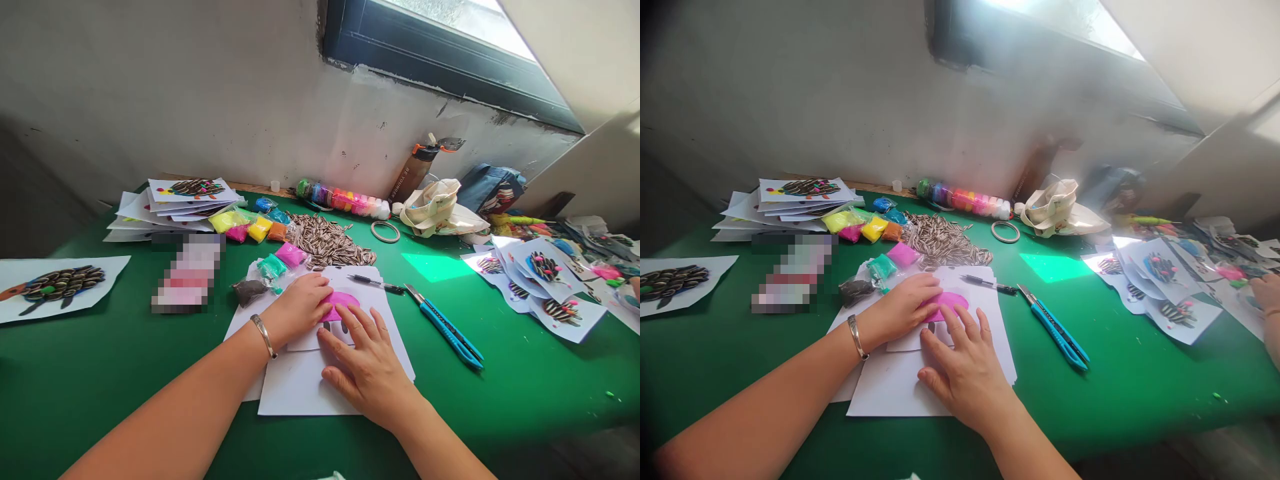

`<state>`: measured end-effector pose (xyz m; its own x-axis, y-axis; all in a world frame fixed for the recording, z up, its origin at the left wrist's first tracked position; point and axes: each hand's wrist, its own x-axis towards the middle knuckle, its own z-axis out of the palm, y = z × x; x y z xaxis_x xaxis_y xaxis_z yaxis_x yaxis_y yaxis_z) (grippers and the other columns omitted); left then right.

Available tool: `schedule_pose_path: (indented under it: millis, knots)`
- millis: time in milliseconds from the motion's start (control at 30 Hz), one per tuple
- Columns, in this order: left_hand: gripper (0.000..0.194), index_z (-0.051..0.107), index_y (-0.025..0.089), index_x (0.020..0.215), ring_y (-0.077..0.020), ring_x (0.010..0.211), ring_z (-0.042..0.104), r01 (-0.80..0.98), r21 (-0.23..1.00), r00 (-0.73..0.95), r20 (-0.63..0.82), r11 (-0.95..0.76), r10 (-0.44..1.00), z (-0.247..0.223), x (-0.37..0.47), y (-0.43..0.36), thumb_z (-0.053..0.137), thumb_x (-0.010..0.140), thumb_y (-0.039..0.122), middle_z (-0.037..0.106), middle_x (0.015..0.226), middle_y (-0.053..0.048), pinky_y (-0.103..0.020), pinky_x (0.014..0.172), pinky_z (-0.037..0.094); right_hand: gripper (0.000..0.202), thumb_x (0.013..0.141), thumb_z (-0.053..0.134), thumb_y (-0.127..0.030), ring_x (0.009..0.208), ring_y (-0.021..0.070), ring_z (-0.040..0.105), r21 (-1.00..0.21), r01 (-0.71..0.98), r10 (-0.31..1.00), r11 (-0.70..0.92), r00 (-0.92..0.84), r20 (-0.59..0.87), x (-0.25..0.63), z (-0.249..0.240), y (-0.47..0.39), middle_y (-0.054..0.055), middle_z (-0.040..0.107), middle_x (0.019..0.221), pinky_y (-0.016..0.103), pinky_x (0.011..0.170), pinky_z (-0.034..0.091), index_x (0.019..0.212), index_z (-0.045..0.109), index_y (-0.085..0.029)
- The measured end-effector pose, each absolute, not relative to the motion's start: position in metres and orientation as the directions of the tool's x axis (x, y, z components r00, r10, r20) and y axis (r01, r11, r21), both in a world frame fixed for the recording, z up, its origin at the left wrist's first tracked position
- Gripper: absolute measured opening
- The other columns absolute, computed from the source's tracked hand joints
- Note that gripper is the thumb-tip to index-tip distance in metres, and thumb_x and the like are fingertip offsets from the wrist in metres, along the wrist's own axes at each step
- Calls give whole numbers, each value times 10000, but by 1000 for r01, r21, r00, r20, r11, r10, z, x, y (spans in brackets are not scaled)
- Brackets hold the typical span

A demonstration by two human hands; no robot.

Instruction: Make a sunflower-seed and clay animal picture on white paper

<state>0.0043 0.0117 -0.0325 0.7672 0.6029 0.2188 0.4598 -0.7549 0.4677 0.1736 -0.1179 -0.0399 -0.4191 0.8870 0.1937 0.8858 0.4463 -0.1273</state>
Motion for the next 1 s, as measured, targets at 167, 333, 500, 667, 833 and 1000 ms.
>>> schedule_pose_path:
  millis: [167, 333, 500, 667, 833, 1000]
  knots:
    - [168, 550, 182, 750, -203, 902, 512, 460, 462, 766, 226, -759, 602, -35, 4, 12, 530, 915, 161, 577, 886, -49, -336, 837, 435, 404, 945, 498, -463, 1404, 340, 308, -135, 897, 900, 421, -395, 184, 172, -40, -117, 103, 399, 1510, 630, 1137, 190, 1317, 564, -319]
    - [181, 547, 184, 740, -203, 892, 510, 458, 454, 771, 226, -765, 596, -36, 5, 12, 524, 919, 168, 571, 884, -46, -344, 834, 439, 436, 943, 495, -470, 1406, 342, 307, -145, 904, 911, 402, -377, 169, 173, -41, -117, 105, 410, 1504, 630, 1133, 210, 1346, 541, -312]
    - [174, 547, 180, 741, -207, 904, 511, 462, 450, 773, 218, -764, 596, -34, 5, 11, 541, 915, 169, 577, 889, -51, -344, 847, 440, 453, 954, 462, -484, 1410, 346, 300, -148, 908, 916, 392, -371, 154, 172, -42, -118, 106, 396, 1514, 647, 1130, 201, 1373, 517, -323]
    - [189, 549, 181, 738, -205, 896, 512, 465, 450, 772, 216, -762, 598, -34, 5, 11, 517, 924, 176, 573, 888, -50, -354, 849, 444, 440, 952, 467, -484, 1405, 345, 308, -158, 913, 923, 377, -354, 151, 172, -42, -117, 109, 416, 1499, 647, 1128, 208, 1355, 537, -321]
    - [172, 554, 182, 750, -206, 906, 515, 469, 451, 769, 213, -759, 602, -34, 5, 11, 523, 920, 177, 574, 912, -52, -360, 857, 446, 446, 943, 485, -480, 1400, 350, 316, -160, 913, 922, 376, -352, 159, 172, -41, -118, 117, 430, 1487, 646, 1124, 221, 1351, 543, -309]
    - [157, 548, 176, 758, -209, 918, 511, 470, 445, 774, 207, -762, 599, -34, 5, 11, 536, 914, 161, 577, 915, -58, -348, 859, 440, 459, 942, 497, -462, 1405, 334, 316, -160, 907, 913, 389, -357, 198, 174, -43, -118, 120, 419, 1493, 619, 1135, 232, 1362, 535, -280]
